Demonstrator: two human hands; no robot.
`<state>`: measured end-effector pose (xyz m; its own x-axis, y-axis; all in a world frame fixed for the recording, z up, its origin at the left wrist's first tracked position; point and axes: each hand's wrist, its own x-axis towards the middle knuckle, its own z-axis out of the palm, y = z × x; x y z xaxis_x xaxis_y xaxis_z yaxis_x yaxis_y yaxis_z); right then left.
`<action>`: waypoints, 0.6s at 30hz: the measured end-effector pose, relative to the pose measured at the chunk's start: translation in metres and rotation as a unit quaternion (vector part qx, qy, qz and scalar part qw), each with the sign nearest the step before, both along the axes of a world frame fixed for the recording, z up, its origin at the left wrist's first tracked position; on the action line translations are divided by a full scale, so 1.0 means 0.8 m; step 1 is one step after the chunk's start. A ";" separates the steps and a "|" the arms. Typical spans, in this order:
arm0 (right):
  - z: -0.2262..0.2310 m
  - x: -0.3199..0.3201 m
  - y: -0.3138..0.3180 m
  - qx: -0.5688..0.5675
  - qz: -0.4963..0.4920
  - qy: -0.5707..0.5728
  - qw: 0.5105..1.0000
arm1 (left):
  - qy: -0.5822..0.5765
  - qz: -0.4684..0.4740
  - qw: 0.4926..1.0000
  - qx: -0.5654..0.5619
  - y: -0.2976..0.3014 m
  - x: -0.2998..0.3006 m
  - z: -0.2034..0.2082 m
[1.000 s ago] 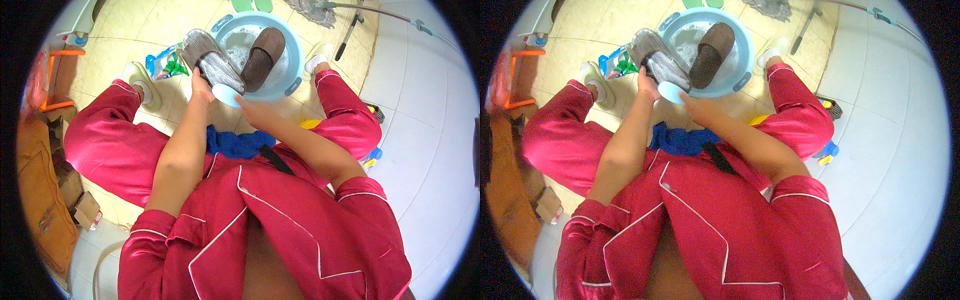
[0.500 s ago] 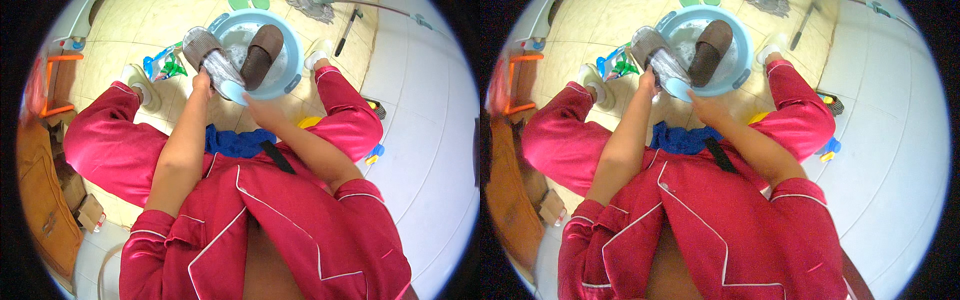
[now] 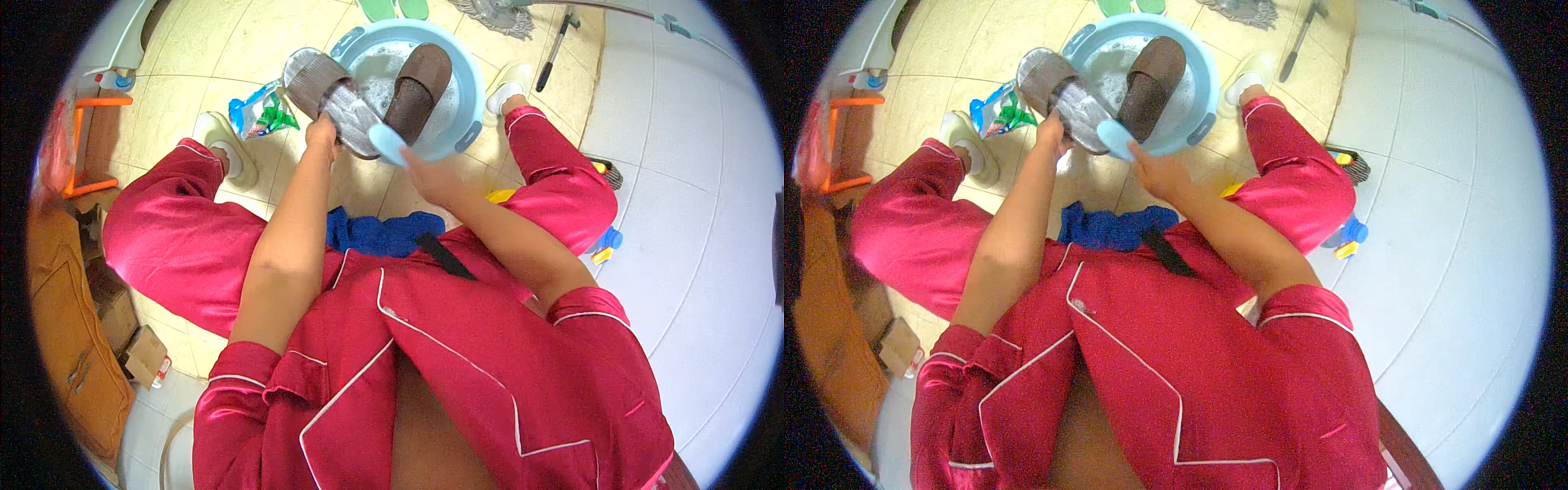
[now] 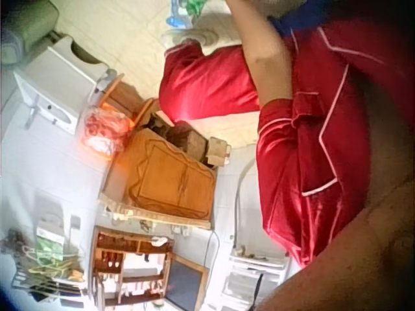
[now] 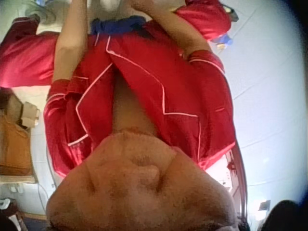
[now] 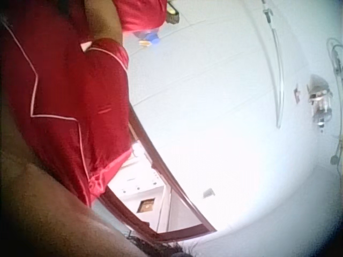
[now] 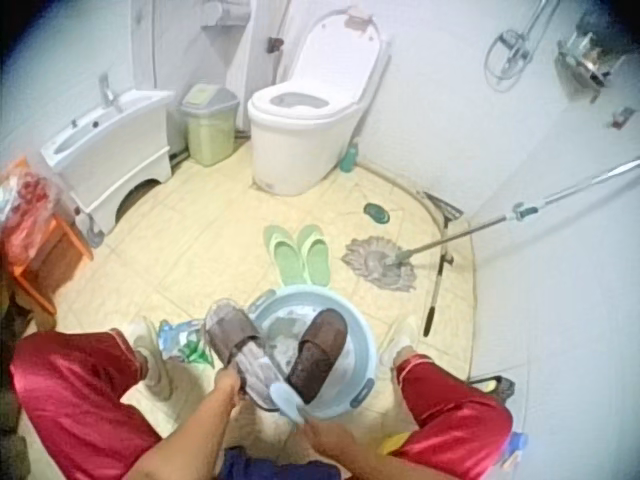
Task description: The person scrubs a pair of brown slippers using a brush and soapy water in a blue basin. The person scrubs the soles and upper parts of the slippers, repeatedly dipping them in the basin.
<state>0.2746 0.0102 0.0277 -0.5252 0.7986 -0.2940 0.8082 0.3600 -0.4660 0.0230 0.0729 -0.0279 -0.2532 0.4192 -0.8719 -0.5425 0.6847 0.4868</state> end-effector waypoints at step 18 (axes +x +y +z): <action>0.039 0.000 0.000 -0.117 -0.057 0.013 0.991 | -0.016 0.023 1.000 0.000 -0.010 0.006 -0.013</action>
